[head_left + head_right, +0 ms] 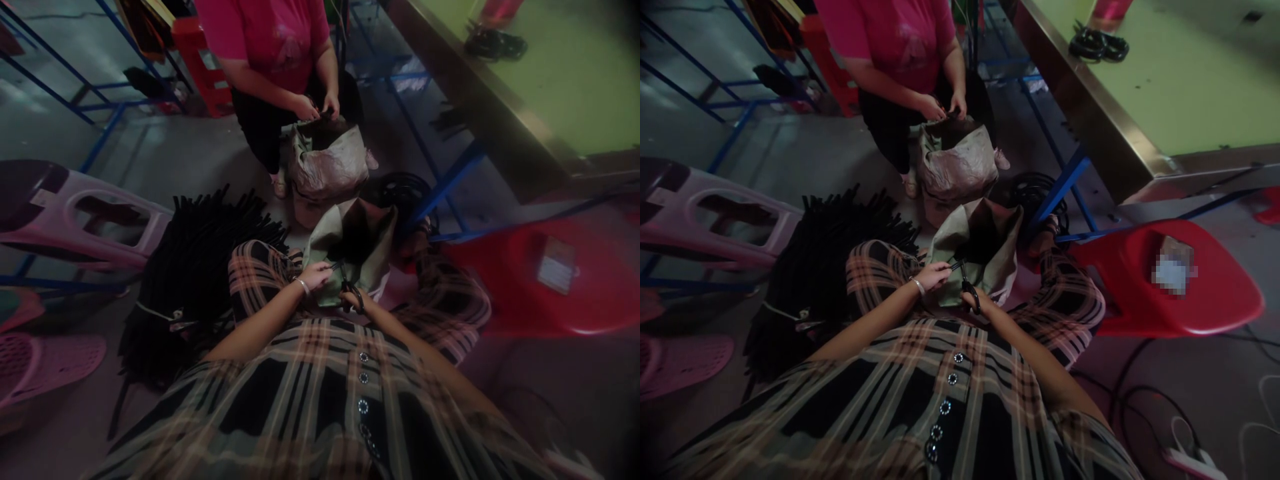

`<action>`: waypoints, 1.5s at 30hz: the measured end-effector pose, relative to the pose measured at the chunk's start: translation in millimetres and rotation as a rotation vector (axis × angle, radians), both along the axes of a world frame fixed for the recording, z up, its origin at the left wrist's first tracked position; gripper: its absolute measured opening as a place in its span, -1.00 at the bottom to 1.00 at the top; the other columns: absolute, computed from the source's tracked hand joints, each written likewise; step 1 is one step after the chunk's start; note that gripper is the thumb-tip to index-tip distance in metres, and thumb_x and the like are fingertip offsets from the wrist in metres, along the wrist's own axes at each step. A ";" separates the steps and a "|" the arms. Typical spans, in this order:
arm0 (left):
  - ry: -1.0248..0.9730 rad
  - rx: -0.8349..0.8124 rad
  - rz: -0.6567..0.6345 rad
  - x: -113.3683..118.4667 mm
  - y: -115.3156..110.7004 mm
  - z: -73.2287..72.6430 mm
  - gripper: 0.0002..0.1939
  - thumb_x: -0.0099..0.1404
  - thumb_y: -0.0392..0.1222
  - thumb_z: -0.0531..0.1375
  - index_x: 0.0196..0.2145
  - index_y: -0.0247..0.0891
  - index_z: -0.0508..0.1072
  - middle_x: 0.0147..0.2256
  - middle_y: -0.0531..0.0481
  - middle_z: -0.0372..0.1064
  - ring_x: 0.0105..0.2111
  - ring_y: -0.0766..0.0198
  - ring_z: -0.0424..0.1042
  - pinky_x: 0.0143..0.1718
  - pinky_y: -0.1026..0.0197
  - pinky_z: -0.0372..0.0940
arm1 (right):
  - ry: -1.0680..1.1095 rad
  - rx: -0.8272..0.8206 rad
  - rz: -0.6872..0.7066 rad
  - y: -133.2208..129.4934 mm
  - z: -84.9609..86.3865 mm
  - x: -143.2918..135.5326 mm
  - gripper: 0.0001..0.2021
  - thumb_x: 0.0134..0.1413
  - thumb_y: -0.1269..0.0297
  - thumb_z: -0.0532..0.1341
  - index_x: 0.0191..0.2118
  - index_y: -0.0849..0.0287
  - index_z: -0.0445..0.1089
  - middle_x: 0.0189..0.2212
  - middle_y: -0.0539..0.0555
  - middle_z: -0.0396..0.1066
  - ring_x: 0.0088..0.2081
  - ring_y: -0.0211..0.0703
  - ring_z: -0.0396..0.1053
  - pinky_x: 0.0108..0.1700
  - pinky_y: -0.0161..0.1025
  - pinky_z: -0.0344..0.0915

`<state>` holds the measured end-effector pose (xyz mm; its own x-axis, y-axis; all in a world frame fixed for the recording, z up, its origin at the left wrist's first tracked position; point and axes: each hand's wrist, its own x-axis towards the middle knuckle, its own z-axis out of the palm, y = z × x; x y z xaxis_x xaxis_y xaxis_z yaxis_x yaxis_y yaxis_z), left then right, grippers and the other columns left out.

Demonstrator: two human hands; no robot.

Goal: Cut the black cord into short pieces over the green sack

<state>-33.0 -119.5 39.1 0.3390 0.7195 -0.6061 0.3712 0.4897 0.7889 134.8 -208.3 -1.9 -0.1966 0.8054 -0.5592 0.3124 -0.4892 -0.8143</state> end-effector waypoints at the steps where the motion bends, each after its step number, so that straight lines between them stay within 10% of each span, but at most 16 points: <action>1: 0.001 0.003 -0.009 0.9 -1.3 -1.0 -0.77 0.16 -0.17 0.19 -0.23 -0.32 0.39 -0.69 0.19 0.15 -0.79 0.52 0.01 -0.70 0.40 -0.14 | 0.022 -0.006 0.011 0.2 -0.9 0.4 -0.76 0.01 0.22 0.06 -0.48 0.27 0.34 -0.62 0.04 0.39 -0.54 -0.29 0.34 -0.49 -0.43 0.18; 19: 0.084 0.128 -0.097 2.3 -2.2 -18.1 -0.79 0.10 -0.15 0.17 -0.33 -0.35 0.42 -0.69 0.16 0.13 -0.73 0.47 0.07 -0.67 0.38 -0.05 | -0.159 -0.025 0.055 3.9 24.1 4.4 -0.74 -0.09 0.35 0.04 -0.71 0.24 0.25 -0.80 0.03 0.25 -0.67 -0.27 0.25 -0.57 -0.40 0.14; 32: 0.148 0.212 -0.086 0.2 3.6 -33.2 -0.81 0.06 -0.19 0.17 -0.36 -0.35 0.46 -0.68 0.16 0.18 -0.69 0.47 0.12 -0.63 0.39 -0.02 | -0.124 0.031 -0.139 -7.7 -12.0 -1.8 -0.80 -0.15 0.31 0.10 -0.66 0.19 0.10 -0.77 -0.09 0.09 -0.74 -0.39 0.12 -0.70 -0.47 0.00; 45: 0.177 0.148 -0.027 0.7 3.4 -23.0 -0.84 0.11 -0.24 0.15 -0.35 -0.36 0.45 -0.70 0.16 0.16 -0.74 0.47 0.09 -0.65 0.37 -0.03 | -0.168 0.038 -0.173 -2.8 -8.5 -0.1 -0.81 -0.10 0.34 0.09 -0.63 0.19 0.12 -0.77 -0.11 0.07 -0.72 -0.39 0.10 -0.64 -0.44 0.01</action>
